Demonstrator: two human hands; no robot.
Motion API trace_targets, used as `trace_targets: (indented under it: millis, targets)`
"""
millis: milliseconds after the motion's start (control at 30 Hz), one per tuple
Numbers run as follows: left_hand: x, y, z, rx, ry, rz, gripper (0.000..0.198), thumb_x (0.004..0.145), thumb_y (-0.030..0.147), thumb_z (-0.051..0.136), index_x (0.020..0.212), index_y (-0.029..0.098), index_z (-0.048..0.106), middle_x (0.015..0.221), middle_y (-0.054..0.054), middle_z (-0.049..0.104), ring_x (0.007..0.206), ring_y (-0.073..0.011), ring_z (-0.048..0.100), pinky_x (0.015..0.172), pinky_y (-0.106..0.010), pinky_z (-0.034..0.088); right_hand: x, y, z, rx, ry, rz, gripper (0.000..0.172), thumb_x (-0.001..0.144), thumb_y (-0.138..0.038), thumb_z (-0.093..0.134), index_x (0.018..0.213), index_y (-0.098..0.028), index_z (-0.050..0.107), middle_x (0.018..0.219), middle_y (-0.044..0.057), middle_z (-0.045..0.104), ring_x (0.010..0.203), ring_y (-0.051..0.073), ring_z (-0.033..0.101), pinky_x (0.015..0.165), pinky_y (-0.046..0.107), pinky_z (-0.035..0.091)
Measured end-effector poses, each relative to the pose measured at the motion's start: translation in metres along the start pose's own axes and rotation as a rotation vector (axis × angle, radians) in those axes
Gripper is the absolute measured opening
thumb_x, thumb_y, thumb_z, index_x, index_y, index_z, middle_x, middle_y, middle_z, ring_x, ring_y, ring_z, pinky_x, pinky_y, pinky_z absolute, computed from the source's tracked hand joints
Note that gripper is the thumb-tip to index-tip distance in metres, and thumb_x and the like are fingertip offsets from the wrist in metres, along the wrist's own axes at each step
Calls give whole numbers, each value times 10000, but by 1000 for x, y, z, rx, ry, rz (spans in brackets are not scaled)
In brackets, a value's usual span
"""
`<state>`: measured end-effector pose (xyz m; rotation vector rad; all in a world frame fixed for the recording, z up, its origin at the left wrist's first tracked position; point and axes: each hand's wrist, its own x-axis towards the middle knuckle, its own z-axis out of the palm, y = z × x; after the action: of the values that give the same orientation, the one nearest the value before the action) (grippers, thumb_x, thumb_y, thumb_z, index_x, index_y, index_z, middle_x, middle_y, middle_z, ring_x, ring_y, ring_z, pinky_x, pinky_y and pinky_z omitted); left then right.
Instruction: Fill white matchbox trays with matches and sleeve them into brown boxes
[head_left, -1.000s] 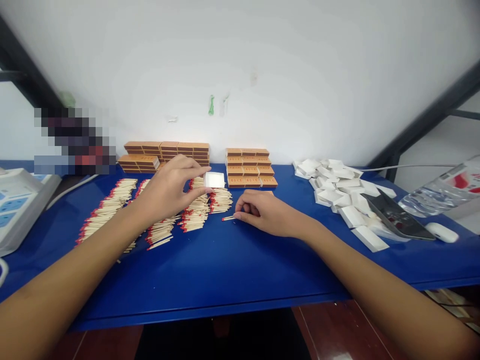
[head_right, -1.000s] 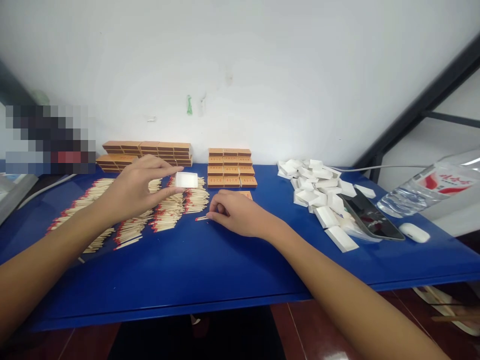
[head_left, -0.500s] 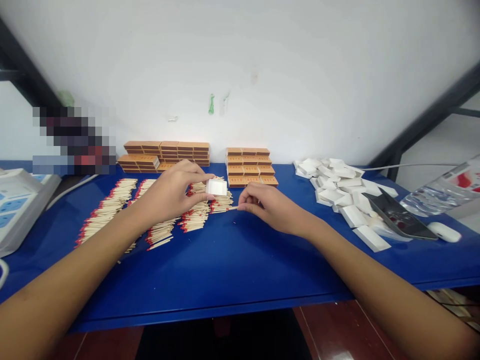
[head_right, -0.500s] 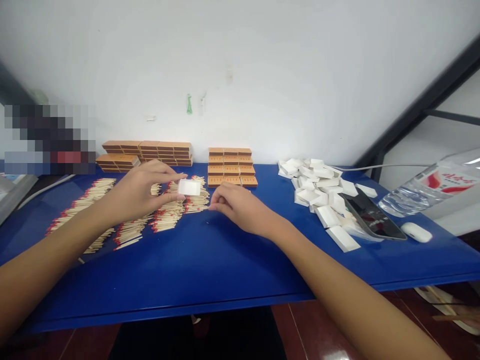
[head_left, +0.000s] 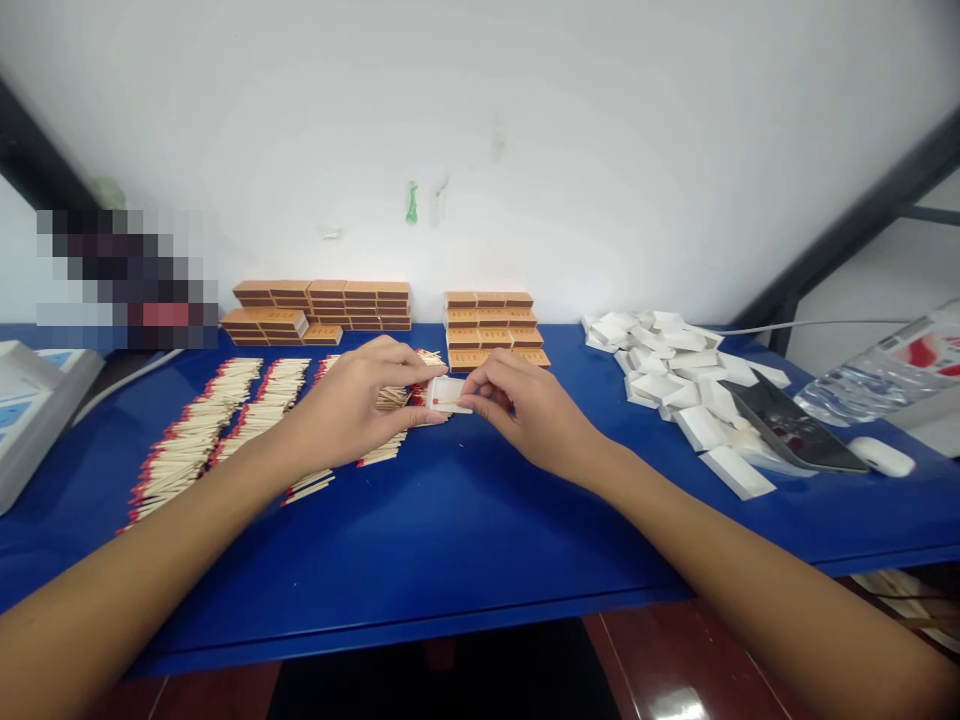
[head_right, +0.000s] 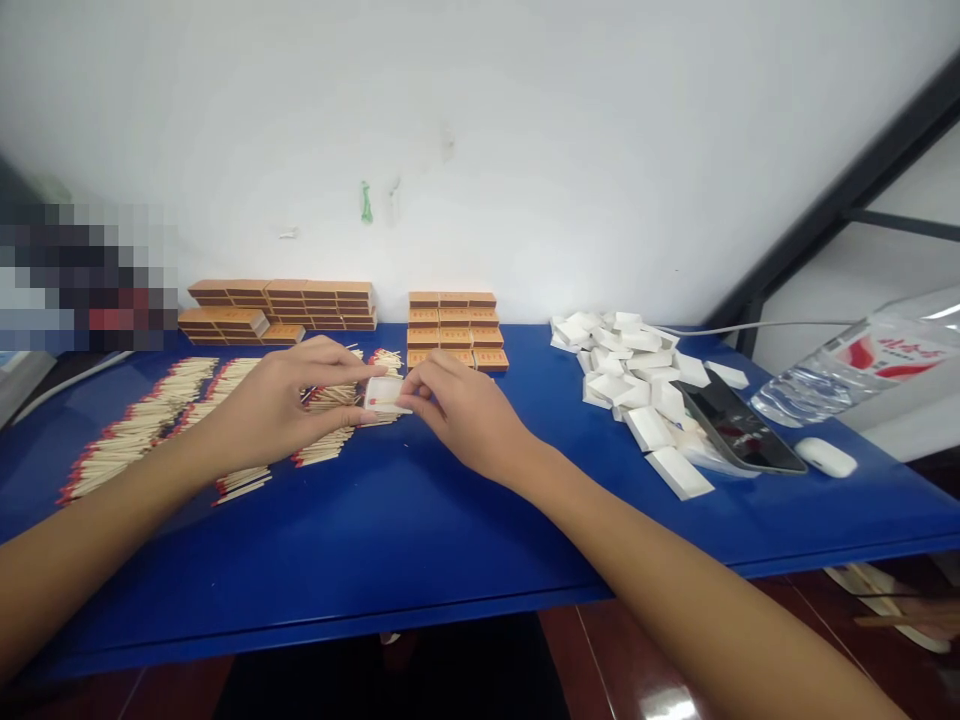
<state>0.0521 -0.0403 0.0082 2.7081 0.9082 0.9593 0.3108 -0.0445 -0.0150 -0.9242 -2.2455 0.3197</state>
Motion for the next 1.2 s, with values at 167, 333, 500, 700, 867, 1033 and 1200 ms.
trace_targets:
  millis: [167,333,500,700,867,1033,1200]
  targets:
    - [2,-2,-6,63,8,-66,417,987,565,728,1261,260,809,1074,-76,783,1003,-262,687,902,-411,555,0,-2,0,38,32,-5,90,1053,-241,634,980,-210,676,918,31,626,778,164,559,731,315,447]
    - [2,-15,-12,187,114,-95,503,999,633,676,1271,229,801,1085,-90,787,1038,-278,704,944,-432,547,0,1,9,45,-15,22,68,1033,-222,666,986,-194,706,913,25,615,766,150,566,729,307,449]
    - [0,-21,-12,261,135,-110,489,1010,629,658,1240,225,809,1106,-101,788,1053,-293,700,944,-438,539,2,4,22,57,-178,53,61,1022,-252,698,1033,-199,726,1022,49,605,837,163,597,751,306,472]
    - [1,-18,-11,253,128,-121,484,1010,635,652,1253,245,803,1136,-98,787,1091,-299,694,976,-449,536,7,3,25,41,-230,78,67,1022,-224,693,973,-194,727,994,42,594,826,163,595,750,308,471]
    - [0,-21,-12,243,121,-96,501,1014,619,660,1276,215,797,1142,-110,784,1088,-300,701,972,-444,538,5,3,20,43,-284,95,70,1045,-215,656,997,-189,698,1031,49,596,831,160,595,760,303,474]
    - [-1,-23,-12,238,96,-83,499,1007,574,695,1313,190,783,1111,-111,780,1076,-299,706,967,-445,542,1,7,8,10,-290,122,93,1062,-247,634,1004,-196,685,1051,50,603,845,163,601,765,308,474]
    - [-1,-21,-11,253,75,-71,459,1017,546,690,1291,194,793,1081,-104,783,1036,-288,703,944,-444,547,0,5,6,23,-267,130,93,1050,-260,653,988,-201,691,1039,45,600,846,161,592,767,310,471]
